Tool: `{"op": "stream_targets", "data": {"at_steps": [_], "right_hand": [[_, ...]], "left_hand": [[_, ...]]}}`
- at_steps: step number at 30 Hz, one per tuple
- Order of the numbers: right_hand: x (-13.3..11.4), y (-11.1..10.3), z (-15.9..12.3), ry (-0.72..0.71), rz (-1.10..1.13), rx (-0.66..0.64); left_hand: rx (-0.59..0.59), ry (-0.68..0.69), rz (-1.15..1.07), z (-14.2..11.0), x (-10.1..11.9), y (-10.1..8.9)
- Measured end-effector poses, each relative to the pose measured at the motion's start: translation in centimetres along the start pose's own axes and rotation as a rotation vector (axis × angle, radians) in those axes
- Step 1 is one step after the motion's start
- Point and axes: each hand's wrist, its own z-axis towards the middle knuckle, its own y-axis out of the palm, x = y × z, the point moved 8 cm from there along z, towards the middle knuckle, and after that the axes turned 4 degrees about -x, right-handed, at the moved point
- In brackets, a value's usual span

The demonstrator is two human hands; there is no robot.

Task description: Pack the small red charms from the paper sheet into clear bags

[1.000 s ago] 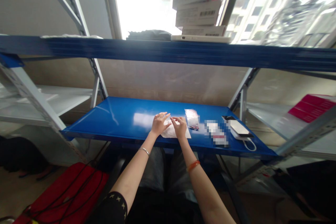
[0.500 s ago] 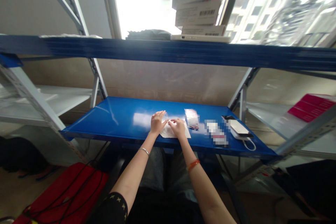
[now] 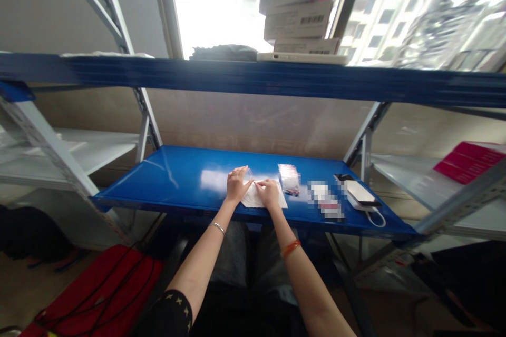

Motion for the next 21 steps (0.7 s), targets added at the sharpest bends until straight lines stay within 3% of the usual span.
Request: {"op": "stream_targets", "data": {"at_steps": [10, 17, 21], "right_hand": [[-0.2, -2.7, -0.6, 0.024, 0.087, 0.264], [-1.7, -1.9, -0.5, -0.106, 0.089, 0.136], [-1.7, -1.6, -0.3, -0.088, 0.100, 0.095]], "left_hand": [[-0.066, 0.062, 0.000, -0.1, 0.7, 0.3], [-0.091, 0.096, -0.001, -0.1, 0.9, 0.7], [-0.077, 0.087, 0.001, -0.1, 0.9, 0.4]]}}
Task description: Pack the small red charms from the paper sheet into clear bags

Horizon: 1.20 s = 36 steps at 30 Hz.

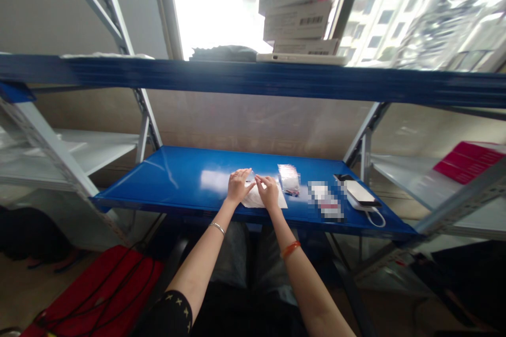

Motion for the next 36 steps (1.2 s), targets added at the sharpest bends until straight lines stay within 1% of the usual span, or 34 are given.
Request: {"op": "stream_targets", "data": {"at_steps": [5, 8, 10, 12, 14, 15, 16, 17, 19, 20, 22, 24, 25, 26, 30, 32, 34, 36], "right_hand": [[2.6, 0.5, 0.0, 0.268, 0.009, -0.034], [3.4, 0.9, -0.1, 0.324, -0.004, -0.052], [3.6, 1.0, -0.1, 0.335, -0.007, -0.063], [3.6, 1.1, -0.1, 0.341, -0.005, -0.069], [3.7, 1.2, 0.0, 0.345, 0.000, -0.073], [3.6, 1.2, 0.0, 0.345, 0.004, -0.075], [3.6, 1.3, 0.1, 0.344, 0.010, -0.075], [3.5, 1.4, 0.1, 0.341, 0.018, -0.076], [3.3, 1.5, 0.2, 0.332, 0.038, -0.075], [3.2, 1.5, 0.3, 0.327, 0.050, -0.074], [3.0, 1.4, 0.5, 0.314, 0.073, -0.073], [2.7, 1.2, 0.6, 0.299, 0.105, -0.068], [2.6, 1.1, 0.6, 0.292, 0.131, -0.063], [2.6, 1.1, 0.6, 0.293, 0.162, -0.059], [2.8, 1.2, 0.4, 0.332, 0.251, -0.060], [2.8, 1.3, 0.4, 0.336, 0.271, -0.073], [2.8, 1.4, 0.4, 0.333, 0.304, -0.085], [2.9, 1.5, 0.3, 0.338, 0.353, -0.089]], "left_hand": [[0.054, -0.102, -0.042, -0.1, -0.8, -0.4], [0.155, -0.208, -0.193, -0.2, -1.8, -1.1], [0.272, -0.304, -0.371, -0.5, -2.9, -1.9], [0.405, -0.441, -0.590, -1.0, -4.6, -2.5], [0.499, -0.625, -0.850, -1.6, -6.5, -2.1], [0.499, -0.723, -1.008, -1.8, -7.2, -1.3], [0.457, -0.812, -1.175, -1.9, -7.7, -0.3], [0.384, -0.880, -1.328, -1.8, -7.7, 0.9], [0.204, -0.943, -1.542, -1.6, -7.0, 2.7], [0.108, -0.941, -1.615, -1.4, -6.3, 3.3], [-0.074, -0.890, -1.745, -0.9, -4.5, 4.1], [-0.259, -0.829, -1.894, -0.3, -2.2, 4.4], [-0.316, -0.805, -1.951, 0.0, -1.3, 4.3], [-0.336, -0.789, -1.988, 0.3, -0.7, 4.0], [-0.276, -0.695, -2.053, 2.3, 0.5, 2.0], [-0.303, -0.650, -2.050, 3.0, 1.2, 1.3], [-0.358, -0.639, -2.038, 3.2, 2.0, 1.4], [-0.396, -0.668, -2.031, 2.9, 2.4, 2.2]]}}
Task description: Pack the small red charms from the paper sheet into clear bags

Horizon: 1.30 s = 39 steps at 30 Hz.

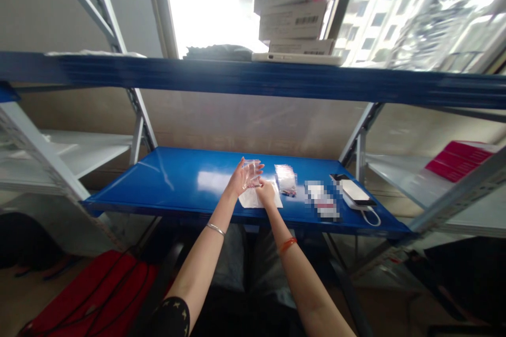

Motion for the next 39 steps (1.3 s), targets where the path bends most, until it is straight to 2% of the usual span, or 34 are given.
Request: {"op": "stream_targets", "data": {"at_steps": [3, 7, 10, 12, 14, 19, 25, 30, 35, 37, 39], "right_hand": [[0.3, -0.2, 0.1, 0.027, 0.101, 0.005], [1.0, -0.6, 0.4, 0.098, 0.219, 0.057], [1.2, -0.6, 0.6, 0.128, 0.309, 0.061], [1.2, -0.4, 0.6, 0.138, 0.382, 0.036], [1.2, -0.2, 0.6, 0.145, 0.418, 0.025], [1.3, -0.6, 0.3, 0.155, 0.364, 0.086], [1.2, -0.7, 0.2, 0.128, 0.352, 0.097], [1.1, -0.9, 0.2, 0.136, 0.359, 0.146], [-0.8, -3.5, -1.3, 0.022, 0.335, 0.243], [-1.7, -4.5, -2.9, -0.043, 0.322, 0.174], [-2.5, -4.9, -5.0, -0.117, 0.267, 0.012]], "left_hand": [[0.051, -0.010, -0.026, 0.4, -1.6, -1.1], [0.146, 0.033, -0.029, 0.7, -3.1, -3.8], [0.264, 0.065, 0.022, 0.4, -3.6, -5.9], [0.321, 0.096, 0.038, 0.2, -3.7, -6.6], [0.334, 0.127, 0.060, 0.0, -3.6, -6.6], [0.256, 0.184, 0.240, -0.1, -3.5, -5.1], [0.411, 0.202, 0.228, 0.2, -3.8, -6.4], [0.474, 0.214, 0.201, 0.9, -3.9, -7.0], [0.494, 0.209, 0.193, 1.2, -3.9, -7.2], [0.497, 0.205, 0.190, 1.2, -3.9, -7.3], [0.496, 0.202, 0.190, 1.2, -3.9, -7.3]]}}
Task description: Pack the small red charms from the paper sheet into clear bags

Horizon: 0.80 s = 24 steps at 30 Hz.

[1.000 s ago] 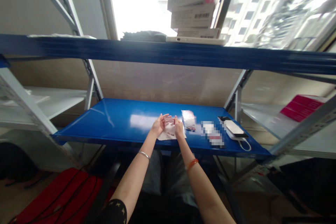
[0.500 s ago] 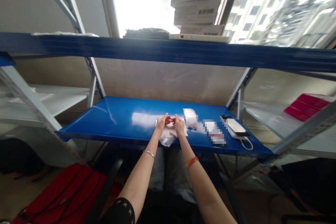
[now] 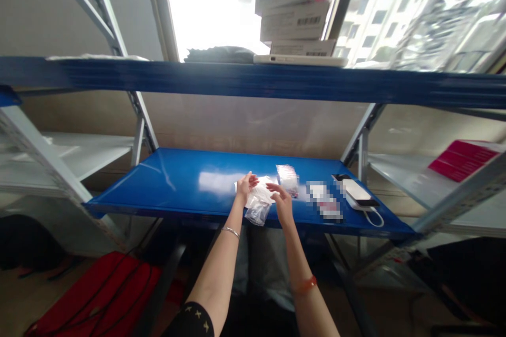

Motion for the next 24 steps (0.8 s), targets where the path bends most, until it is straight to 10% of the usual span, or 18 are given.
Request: {"op": "stream_targets", "data": {"at_steps": [5, 10, 18, 24], "right_hand": [[-0.6, 1.1, -5.7, -0.081, -0.354, -0.325], [-0.2, 1.8, -6.7, -0.130, -0.483, -0.290], [-0.1, 0.2, -1.5, 0.056, 0.008, -0.056], [2.9, 3.3, 4.2, 0.262, 0.271, -0.227]], "left_hand": [[-0.019, -0.009, 0.008, 0.0, -0.1, 0.1], [-0.064, -0.021, 0.033, 0.0, -0.3, 0.2], [-0.156, -0.090, 0.037, -0.3, -0.1, 0.3], [-0.331, -0.218, -0.049, -1.5, 0.7, 1.1]]}}
